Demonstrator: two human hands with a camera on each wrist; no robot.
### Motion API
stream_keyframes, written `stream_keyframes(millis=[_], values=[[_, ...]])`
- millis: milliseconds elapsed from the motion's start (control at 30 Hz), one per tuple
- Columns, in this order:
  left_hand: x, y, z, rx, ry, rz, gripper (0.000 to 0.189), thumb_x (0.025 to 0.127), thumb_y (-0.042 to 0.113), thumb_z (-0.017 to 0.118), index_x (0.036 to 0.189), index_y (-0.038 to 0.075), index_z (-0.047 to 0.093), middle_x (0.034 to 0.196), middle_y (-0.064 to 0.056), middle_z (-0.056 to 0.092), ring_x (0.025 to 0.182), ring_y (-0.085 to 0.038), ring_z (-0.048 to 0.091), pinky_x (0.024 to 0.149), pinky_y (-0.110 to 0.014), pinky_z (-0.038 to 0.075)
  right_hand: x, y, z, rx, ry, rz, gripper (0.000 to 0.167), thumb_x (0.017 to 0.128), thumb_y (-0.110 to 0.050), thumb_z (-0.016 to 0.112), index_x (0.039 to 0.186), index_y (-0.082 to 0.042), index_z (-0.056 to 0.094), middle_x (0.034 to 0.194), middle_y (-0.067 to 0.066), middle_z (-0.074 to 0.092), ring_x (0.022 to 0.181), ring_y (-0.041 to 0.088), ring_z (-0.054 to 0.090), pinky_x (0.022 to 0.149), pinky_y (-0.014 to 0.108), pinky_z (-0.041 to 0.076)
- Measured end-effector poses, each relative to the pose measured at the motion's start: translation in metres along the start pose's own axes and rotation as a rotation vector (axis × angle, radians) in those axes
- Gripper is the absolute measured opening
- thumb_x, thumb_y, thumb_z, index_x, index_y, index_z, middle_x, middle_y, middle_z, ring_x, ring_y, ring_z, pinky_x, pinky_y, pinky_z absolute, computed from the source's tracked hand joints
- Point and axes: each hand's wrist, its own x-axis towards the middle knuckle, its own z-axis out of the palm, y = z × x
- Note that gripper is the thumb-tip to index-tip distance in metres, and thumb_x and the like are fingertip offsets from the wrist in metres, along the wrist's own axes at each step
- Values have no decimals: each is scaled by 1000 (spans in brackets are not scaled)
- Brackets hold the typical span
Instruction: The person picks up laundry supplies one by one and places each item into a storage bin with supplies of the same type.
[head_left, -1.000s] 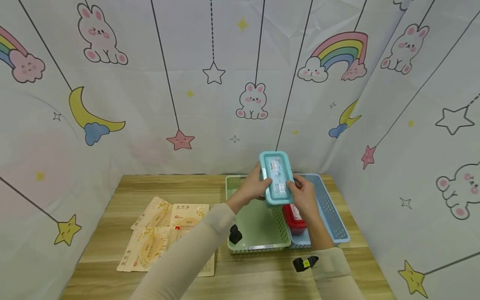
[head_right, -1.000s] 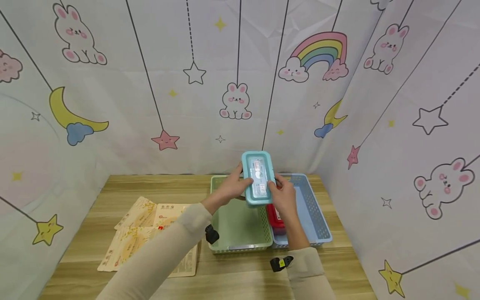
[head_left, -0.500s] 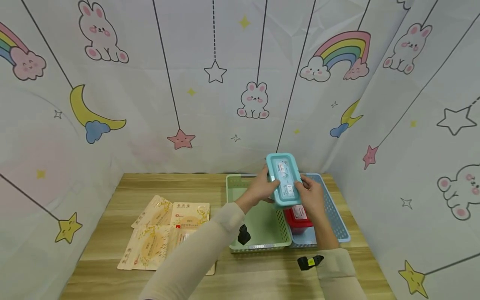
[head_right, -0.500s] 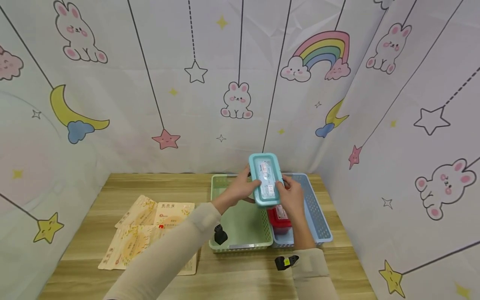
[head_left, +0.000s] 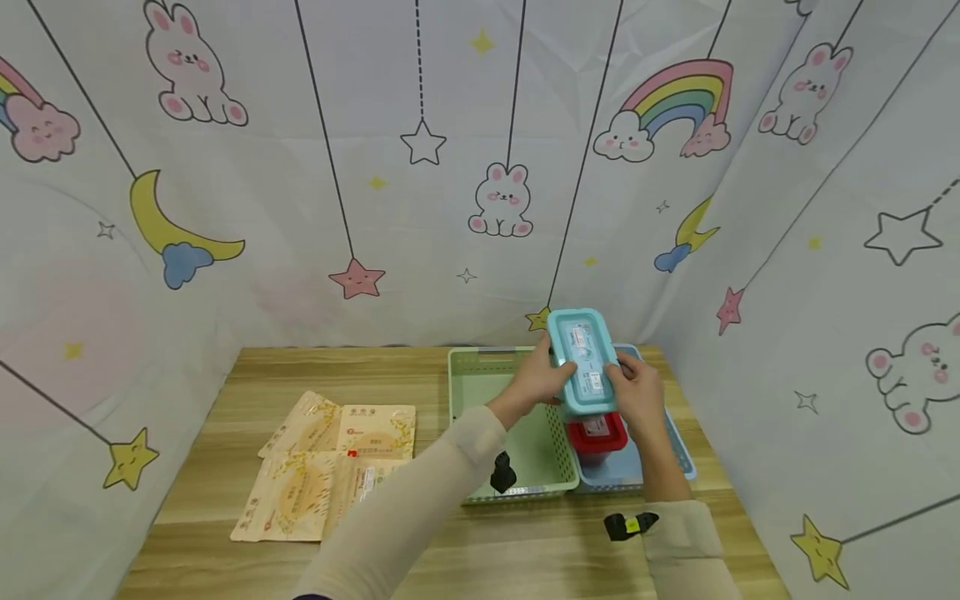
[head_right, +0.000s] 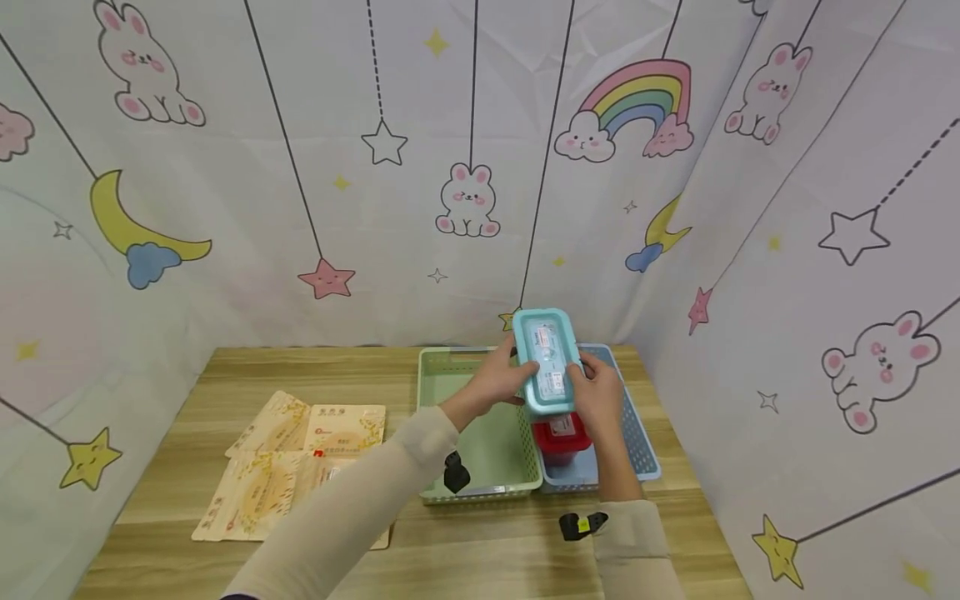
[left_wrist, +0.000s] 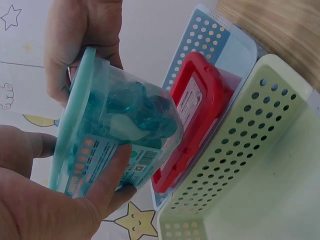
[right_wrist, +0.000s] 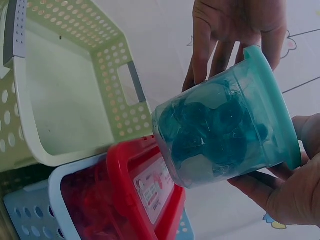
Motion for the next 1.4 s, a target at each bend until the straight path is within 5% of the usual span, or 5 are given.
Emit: stream_keyframes(millis=[267, 467, 867, 1200, 1400], values=[[0, -1, 22, 66, 1, 28, 85, 106, 19, 63, 171, 10, 9, 155, -25, 48, 115, -30, 68, 90, -44, 62, 4, 12, -14, -19, 45, 44, 48, 109, -21, 57, 149, 6, 56, 137, 29, 66, 106, 29, 70, 70, 12, 53], [0, 0, 33, 80, 6, 28, 86, 105, 17, 66, 171, 9, 12, 154, -23, 50, 112, -28, 69, 86, -41, 63, 3, 16, -23, 1, 61, 58, 50, 109, -21, 57, 151, 6, 53, 142, 28, 62, 118, 34, 67, 72, 10, 53], [3, 3, 46, 50, 0, 48, 85, 102, 12, 69, 171, 15, 20, 149, -19, 56, 115, -29, 68, 90, -41, 61, -2, 13, -35, -29, 111, 92, 48, 110, -23, 56, 150, 2, 56, 142, 25, 64, 116, 32, 66, 71, 9, 52], [6, 7, 52, -184, -95, -48, 84, 100, 2, 69, 170, 19, 25, 153, -22, 48, 111, -39, 70, 84, -58, 62, -2, 15, -49, -72, 136, 92, 49, 109, -26, 57, 150, 1, 57, 141, 24, 65, 109, 27, 68, 68, 11, 53], [5, 4, 64, 12, -10, -8, 86, 101, 13, 74, 170, 17, 23, 161, -13, 47, 130, -29, 61, 104, -48, 55, -2, 20, -49, -51, 169, 105, 47, 109, -24, 57, 149, 0, 58, 141, 25, 64, 118, 33, 67, 70, 10, 52]])
